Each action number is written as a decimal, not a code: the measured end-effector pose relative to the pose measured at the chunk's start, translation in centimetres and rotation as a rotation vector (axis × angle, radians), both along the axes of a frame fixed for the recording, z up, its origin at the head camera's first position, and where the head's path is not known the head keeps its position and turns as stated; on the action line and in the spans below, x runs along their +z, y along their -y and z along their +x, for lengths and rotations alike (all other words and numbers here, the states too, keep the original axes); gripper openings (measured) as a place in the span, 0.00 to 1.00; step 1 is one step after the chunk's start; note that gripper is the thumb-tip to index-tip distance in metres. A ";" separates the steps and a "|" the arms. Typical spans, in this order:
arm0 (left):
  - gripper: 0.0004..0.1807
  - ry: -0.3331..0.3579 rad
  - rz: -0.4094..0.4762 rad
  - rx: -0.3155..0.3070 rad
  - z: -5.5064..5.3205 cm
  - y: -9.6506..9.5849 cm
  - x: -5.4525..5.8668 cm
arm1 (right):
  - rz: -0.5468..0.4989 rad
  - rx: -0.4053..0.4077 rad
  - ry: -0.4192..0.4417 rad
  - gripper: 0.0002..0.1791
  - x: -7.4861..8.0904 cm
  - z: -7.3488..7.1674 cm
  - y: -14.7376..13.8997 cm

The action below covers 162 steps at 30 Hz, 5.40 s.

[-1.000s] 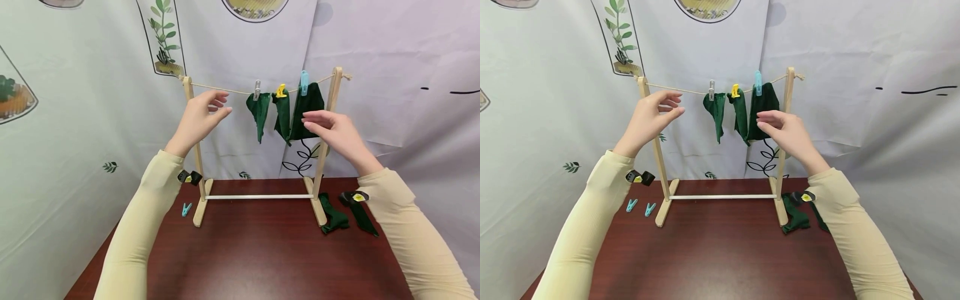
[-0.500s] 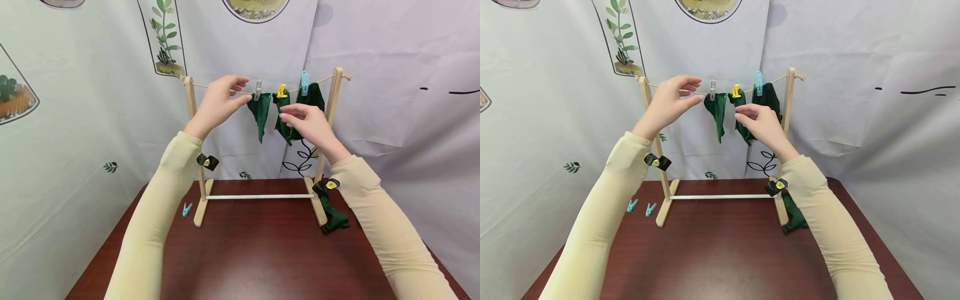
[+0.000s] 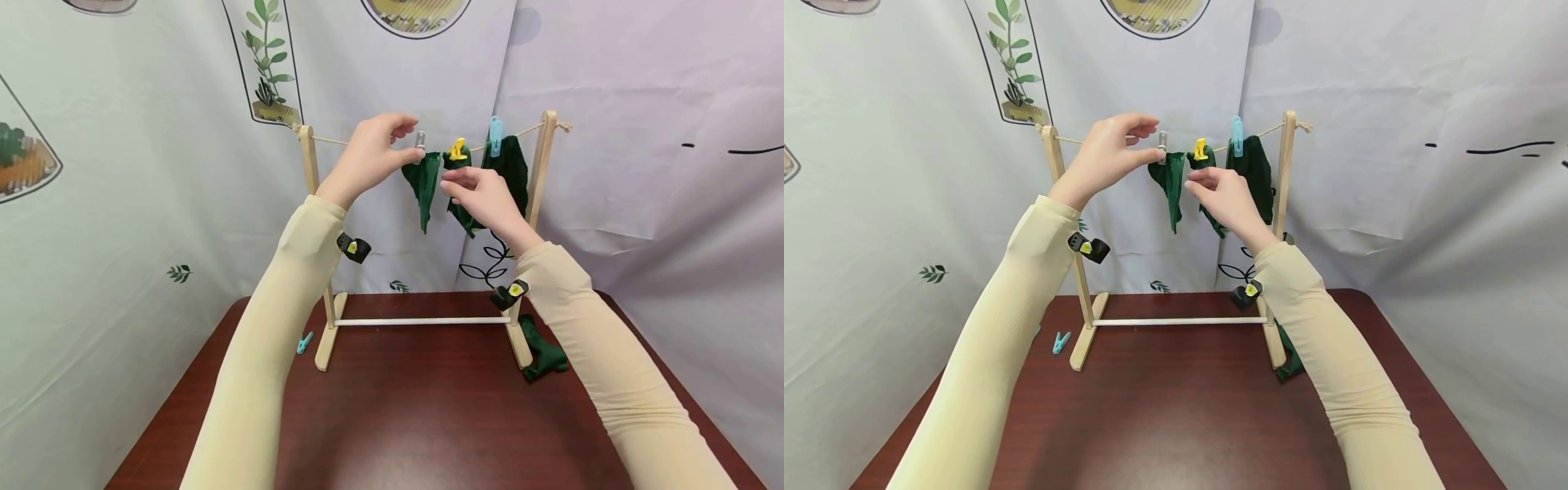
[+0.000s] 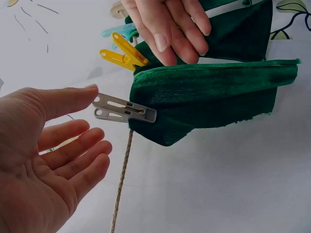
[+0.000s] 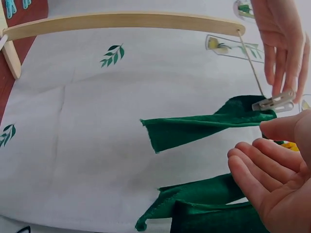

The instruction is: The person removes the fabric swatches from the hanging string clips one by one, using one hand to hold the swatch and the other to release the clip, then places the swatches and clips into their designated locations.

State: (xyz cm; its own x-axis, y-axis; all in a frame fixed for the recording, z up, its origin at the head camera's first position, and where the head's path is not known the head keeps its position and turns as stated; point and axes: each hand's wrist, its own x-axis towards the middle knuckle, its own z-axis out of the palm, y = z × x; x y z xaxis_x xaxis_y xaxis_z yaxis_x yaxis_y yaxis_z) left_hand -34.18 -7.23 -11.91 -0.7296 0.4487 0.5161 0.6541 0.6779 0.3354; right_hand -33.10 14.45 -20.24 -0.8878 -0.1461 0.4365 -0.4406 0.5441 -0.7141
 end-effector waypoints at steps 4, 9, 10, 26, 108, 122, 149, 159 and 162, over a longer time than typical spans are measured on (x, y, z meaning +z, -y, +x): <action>0.29 0.008 -0.026 -0.007 -0.4 -0.2 0.0 | 0.054 -0.036 -0.035 0.22 0.0 0.0 0.6; 0.26 -0.002 -0.062 -0.011 -0.7 -0.5 -0.1 | 0.046 -0.041 -0.050 0.24 -0.2 -0.2 1.3; 0.26 -0.003 -0.070 -0.011 -0.7 -0.5 -0.2 | 0.038 -0.043 -0.048 0.24 -0.2 -0.3 1.4; 0.24 -0.020 -0.058 -0.015 -0.8 -1.3 -0.3 | -0.145 -0.058 -0.010 0.23 0.4 -0.8 2.3; 0.22 -0.139 0.219 -0.086 3.2 2.7 -3.1 | -0.054 0.054 0.103 0.24 -4.5 4.0 -3.1; 0.23 -0.141 0.230 -0.053 3.6 6.9 -4.1 | -0.021 0.011 0.105 0.27 -4.3 5.3 -6.0; 0.23 -0.180 0.267 0.247 7.2 17.3 -6.3 | -0.029 -0.175 0.054 0.29 -4.5 9.2 -14.4; 0.24 -0.150 0.262 0.333 7.9 21.0 -8.7 | -0.046 -0.252 0.070 0.27 -5.5 10.7 -17.9; 0.24 -0.135 0.242 0.355 7.9 22.0 -9.5 | -0.071 -0.258 0.082 0.22 -6.0 11.0 -18.8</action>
State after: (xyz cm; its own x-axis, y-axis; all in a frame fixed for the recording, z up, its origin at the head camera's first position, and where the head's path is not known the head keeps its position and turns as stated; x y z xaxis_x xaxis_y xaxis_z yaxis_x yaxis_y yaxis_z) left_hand -26.30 -29.21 -21.44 -0.7353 0.0375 0.6767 0.4441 0.7809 0.4393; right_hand -22.14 33.26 -26.26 -0.9244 0.1174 0.3630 -0.2337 0.5778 -0.7821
